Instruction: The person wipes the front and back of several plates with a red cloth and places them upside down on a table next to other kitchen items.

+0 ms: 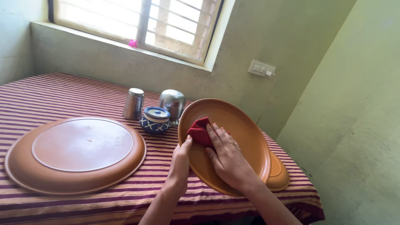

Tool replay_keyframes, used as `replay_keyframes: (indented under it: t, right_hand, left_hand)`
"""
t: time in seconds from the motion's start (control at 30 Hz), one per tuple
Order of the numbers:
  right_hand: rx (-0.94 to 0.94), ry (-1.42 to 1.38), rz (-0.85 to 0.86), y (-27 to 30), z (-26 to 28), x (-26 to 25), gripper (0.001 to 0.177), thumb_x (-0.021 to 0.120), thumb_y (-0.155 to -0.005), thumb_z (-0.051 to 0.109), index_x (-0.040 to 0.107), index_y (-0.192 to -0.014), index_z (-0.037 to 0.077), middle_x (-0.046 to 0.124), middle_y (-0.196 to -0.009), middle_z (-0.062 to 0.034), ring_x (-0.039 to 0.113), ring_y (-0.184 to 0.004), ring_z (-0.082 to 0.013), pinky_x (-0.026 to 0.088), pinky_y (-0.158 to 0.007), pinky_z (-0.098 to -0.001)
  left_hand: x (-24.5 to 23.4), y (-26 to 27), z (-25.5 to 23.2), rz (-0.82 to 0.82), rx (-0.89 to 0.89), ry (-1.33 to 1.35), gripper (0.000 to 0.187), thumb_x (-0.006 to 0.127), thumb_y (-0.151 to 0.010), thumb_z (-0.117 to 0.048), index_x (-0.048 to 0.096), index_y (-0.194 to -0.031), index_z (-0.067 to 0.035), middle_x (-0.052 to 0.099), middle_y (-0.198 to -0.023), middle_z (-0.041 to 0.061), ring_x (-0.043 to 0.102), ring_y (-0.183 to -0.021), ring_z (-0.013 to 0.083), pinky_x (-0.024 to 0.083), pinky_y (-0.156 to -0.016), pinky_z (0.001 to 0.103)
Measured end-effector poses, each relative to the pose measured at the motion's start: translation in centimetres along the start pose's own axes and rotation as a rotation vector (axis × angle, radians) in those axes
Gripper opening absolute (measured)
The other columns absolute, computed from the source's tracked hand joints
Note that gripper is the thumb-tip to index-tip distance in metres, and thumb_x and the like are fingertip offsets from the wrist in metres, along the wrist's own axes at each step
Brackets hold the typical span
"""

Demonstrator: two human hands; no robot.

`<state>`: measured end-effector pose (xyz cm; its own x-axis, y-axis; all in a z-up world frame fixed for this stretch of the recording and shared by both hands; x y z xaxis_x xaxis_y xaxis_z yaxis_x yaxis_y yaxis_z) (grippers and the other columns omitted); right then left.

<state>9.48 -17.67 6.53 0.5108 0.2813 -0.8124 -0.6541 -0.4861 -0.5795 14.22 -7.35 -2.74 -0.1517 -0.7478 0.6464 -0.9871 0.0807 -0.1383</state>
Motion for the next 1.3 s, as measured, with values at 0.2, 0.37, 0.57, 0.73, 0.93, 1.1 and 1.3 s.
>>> replay_keyframes:
  t: [0.2,0.37,0.57,0.73,0.93,1.1,1.3]
  right_hand:
    - [0.107,-0.529,-0.100,-3.6,-1.0,-2.6,0.041,0.051,-0.106,0.025,0.060,-0.142,0.007,0.063,-0.144,-0.0152,0.056,-0.137,-0.0259,0.042,-0.114,-0.0366]
    - [0.096,-0.531,-0.077,-5.0,0.7,-3.9,0.041,0.066,-0.094,0.017,0.064,-0.134,0.008,0.068,-0.123,-0.0096,0.068,-0.109,-0.0202,0.055,-0.097,-0.0338]
    - [0.002,-0.331,-0.195,-4.6,3.7,-5.7,0.053,0.086,-0.076,0.017,0.062,-0.123,0.008,0.065,-0.108,-0.0053,0.062,-0.085,-0.0156,0.055,-0.077,-0.0337]
    - [0.127,-0.384,-0.241,-4.7,1.2,-5.6,0.060,0.091,-0.069,0.017,0.059,-0.120,0.008,0.060,-0.110,-0.0065,0.062,-0.082,-0.0145,0.059,-0.075,-0.0302]
    - [0.243,-0.373,-0.256,-4.8,-3.7,-6.2,0.020,0.088,-0.073,0.015,0.075,-0.084,0.004,0.060,-0.121,-0.0042,0.072,-0.085,-0.0107,0.060,-0.079,-0.0292]
    - [0.107,0.745,-0.677,-2.9,-1.2,-11.6,0.016,0.080,-0.086,0.024,0.073,-0.087,0.010,0.069,-0.097,-0.0049,0.073,-0.089,-0.0289,0.057,-0.073,-0.0449]
    - [0.492,0.137,-0.487,-4.1,-7.1,-10.8,0.021,0.065,-0.103,0.027,0.061,-0.101,0.007,0.068,-0.081,-0.0080,0.068,-0.076,-0.0302,0.053,-0.069,-0.0458]
  left_hand:
    - [-0.9,-0.2,-2.5,0.014,0.111,-0.013,0.056,0.044,-0.099,-0.040,0.053,-0.142,-0.005,0.065,-0.129,0.012,0.060,-0.117,0.0206,0.045,-0.102,0.036]
    - [-0.7,0.3,-3.7,0.037,0.124,-0.050,0.056,0.042,-0.099,-0.040,0.055,-0.141,-0.004,0.067,-0.125,0.013,0.061,-0.115,0.0225,0.047,-0.100,0.038]
    - [-1.5,0.1,-3.7,-0.007,0.077,0.015,0.058,0.039,-0.100,-0.043,0.057,-0.136,-0.001,0.067,-0.119,0.017,0.061,-0.110,0.0264,0.049,-0.096,0.042]
    - [-2.4,-0.1,-3.8,-0.046,0.079,-0.024,0.061,0.041,-0.098,-0.046,0.054,-0.138,-0.002,0.066,-0.123,0.016,0.061,-0.113,0.0247,0.046,-0.099,0.041]
    - [-3.1,-0.2,-3.9,-0.073,0.042,-0.031,0.062,0.040,-0.099,-0.046,0.051,-0.142,-0.003,0.064,-0.126,0.016,0.060,-0.113,0.0250,0.046,-0.102,0.042]
    - [-3.3,0.0,-4.6,-0.072,0.087,-0.111,0.060,0.039,-0.100,-0.045,0.051,-0.142,-0.004,0.064,-0.126,0.014,0.059,-0.117,0.0211,0.043,-0.103,0.039]
    - [-3.2,0.2,-5.1,-0.061,0.113,-0.180,0.057,0.038,-0.102,-0.043,0.060,-0.135,-0.002,0.065,-0.113,0.017,0.059,-0.106,0.0229,0.047,-0.096,0.040]
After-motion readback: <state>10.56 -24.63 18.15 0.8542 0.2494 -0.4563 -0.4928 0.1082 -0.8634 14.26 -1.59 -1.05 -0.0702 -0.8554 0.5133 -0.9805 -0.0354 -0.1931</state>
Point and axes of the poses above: each hand's wrist, its own y-axis away from the middle knuckle, its own x-axis out of the palm, z = x × y, the point moved 10 cm from there along -y, towards the middle knuckle
